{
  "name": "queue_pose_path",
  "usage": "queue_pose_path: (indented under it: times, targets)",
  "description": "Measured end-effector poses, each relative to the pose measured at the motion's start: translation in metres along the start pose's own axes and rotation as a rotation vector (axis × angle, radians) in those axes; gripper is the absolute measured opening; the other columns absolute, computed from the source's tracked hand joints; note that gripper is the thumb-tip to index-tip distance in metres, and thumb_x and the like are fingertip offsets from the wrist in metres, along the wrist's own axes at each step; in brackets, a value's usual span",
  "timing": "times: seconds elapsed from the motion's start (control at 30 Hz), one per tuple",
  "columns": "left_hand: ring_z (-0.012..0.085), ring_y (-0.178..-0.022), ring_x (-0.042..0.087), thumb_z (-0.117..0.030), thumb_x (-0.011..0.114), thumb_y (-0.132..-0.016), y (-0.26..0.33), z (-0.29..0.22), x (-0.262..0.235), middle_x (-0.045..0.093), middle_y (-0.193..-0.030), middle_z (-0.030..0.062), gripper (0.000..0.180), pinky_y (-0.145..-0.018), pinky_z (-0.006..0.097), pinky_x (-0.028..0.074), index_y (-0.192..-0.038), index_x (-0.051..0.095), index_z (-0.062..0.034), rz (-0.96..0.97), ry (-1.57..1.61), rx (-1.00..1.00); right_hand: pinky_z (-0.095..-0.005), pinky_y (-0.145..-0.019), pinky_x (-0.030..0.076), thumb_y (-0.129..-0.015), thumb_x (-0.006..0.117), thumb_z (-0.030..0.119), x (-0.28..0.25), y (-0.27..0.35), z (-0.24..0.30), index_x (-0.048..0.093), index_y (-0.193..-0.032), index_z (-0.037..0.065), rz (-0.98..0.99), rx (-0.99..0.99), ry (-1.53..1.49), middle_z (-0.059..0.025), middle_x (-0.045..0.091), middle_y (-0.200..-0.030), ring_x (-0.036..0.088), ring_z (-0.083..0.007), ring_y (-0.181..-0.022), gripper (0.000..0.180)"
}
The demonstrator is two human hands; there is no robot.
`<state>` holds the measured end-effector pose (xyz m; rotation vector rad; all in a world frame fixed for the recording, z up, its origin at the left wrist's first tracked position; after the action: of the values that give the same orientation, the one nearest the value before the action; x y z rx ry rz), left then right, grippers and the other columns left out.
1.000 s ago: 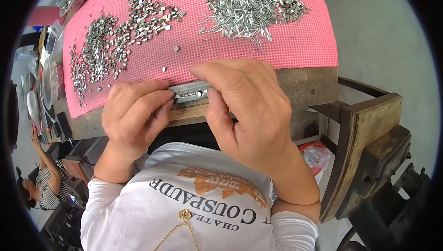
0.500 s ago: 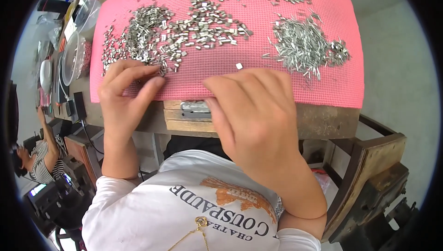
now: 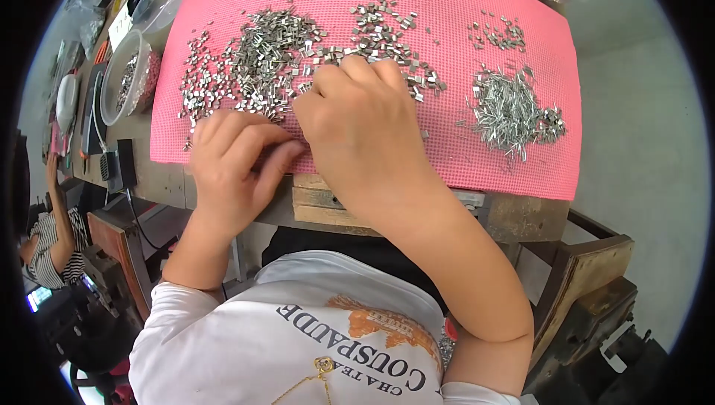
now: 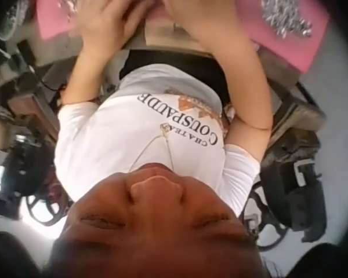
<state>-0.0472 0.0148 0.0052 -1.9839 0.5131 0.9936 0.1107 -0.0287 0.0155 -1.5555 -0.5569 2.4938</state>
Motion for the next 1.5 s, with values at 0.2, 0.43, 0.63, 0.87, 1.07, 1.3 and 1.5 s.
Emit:
queue_pose_path:
  times: [0.2,0.43,0.63,0.87,1.07,1.3,1.5]
  targets:
    - [0.0211,-0.083,0.058,-0.019,0.087,-0.071,0.003,0.003,-0.001,0.062,-0.084,-0.0018,0.017,-0.073,0.038,0.041,-0.080,0.074,-0.0137,0.108,0.103,-0.023,-0.0394,-0.081,0.044,-0.079,0.077,0.011,0.002,-0.013,0.008,0.073,-0.081,0.008,0.069,-0.065,0.130,-0.0042,0.061,-0.082,0.060,-0.0255,-0.087,0.006]
    - [0.0209,-0.084,0.058,-0.014,0.084,-0.071,0.001,-0.006,-0.006,0.063,-0.085,-0.0020,0.013,-0.074,0.039,0.041,-0.080,0.074,-0.0138,0.133,0.096,-0.037,-0.0408,-0.081,0.044,-0.082,0.074,0.008,0.004,-0.008,0.007,0.068,-0.080,0.007,0.047,0.011,0.098,-0.0048,0.060,-0.080,0.060,-0.0265,-0.087,0.007]
    - [0.0227,-0.082,0.060,-0.007,0.079,-0.072,0.001,-0.006,-0.002,0.063,-0.084,0.0001,0.018,-0.074,0.038,0.042,-0.087,0.070,-0.0125,0.121,0.069,-0.034,-0.0413,-0.072,0.048,-0.078,0.070,0.000,-0.034,0.013,-0.004,0.062,-0.084,0.006,-0.069,0.169,-0.164,-0.0077,0.063,-0.073,0.066,-0.0269,-0.070,0.012]
    - [0.0241,-0.082,0.063,-0.002,0.079,-0.071,-0.009,-0.030,0.004,0.069,-0.090,0.0033,0.022,-0.073,0.037,0.045,-0.090,0.070,-0.0087,0.101,0.357,0.042,-0.0371,-0.071,0.052,-0.077,0.074,-0.006,-0.075,0.078,-0.017,0.071,-0.097,0.005,-0.207,0.360,-0.241,-0.0083,0.072,-0.082,0.070,-0.0263,-0.075,0.023]
    - [0.0261,-0.082,0.064,-0.001,0.077,-0.075,-0.013,-0.067,0.025,0.071,-0.099,0.0085,0.019,-0.075,0.036,0.045,-0.093,0.070,-0.0058,0.196,0.506,0.090,-0.0398,-0.076,0.052,-0.081,0.073,-0.006,-0.076,0.108,-0.013,0.071,-0.098,0.003,-0.155,0.346,-0.267,-0.0090,0.071,-0.091,0.068,-0.0285,-0.082,0.019]
    - [0.0224,-0.080,0.062,-0.006,0.082,-0.073,-0.013,-0.084,0.039,0.069,-0.094,0.0026,0.020,-0.071,0.036,0.043,-0.090,0.071,-0.0100,0.152,0.364,0.125,-0.0410,-0.079,0.051,-0.078,0.074,-0.006,-0.067,0.117,-0.012,0.068,-0.095,0.001,-0.180,0.289,-0.223,-0.0104,0.067,-0.100,0.064,-0.0306,-0.089,0.020]
    - [0.0192,-0.079,0.061,-0.012,0.081,-0.073,-0.014,-0.090,0.040,0.067,-0.093,-0.0013,0.019,-0.071,0.035,0.042,-0.089,0.070,-0.0125,0.128,0.243,0.170,-0.0405,-0.078,0.051,-0.075,0.075,-0.007,-0.065,0.118,-0.013,0.067,-0.093,0.002,-0.197,0.267,-0.209,-0.0095,0.066,-0.098,0.064,-0.0296,-0.087,0.022]
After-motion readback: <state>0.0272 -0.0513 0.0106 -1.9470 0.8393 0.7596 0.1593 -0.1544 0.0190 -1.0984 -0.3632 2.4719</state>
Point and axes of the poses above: each hand's wrist, its own y-axis away from the middle knuckle, its own x-axis out of the palm, z = x × y, the point moved 4 cm from there along -y, towards the middle knuckle
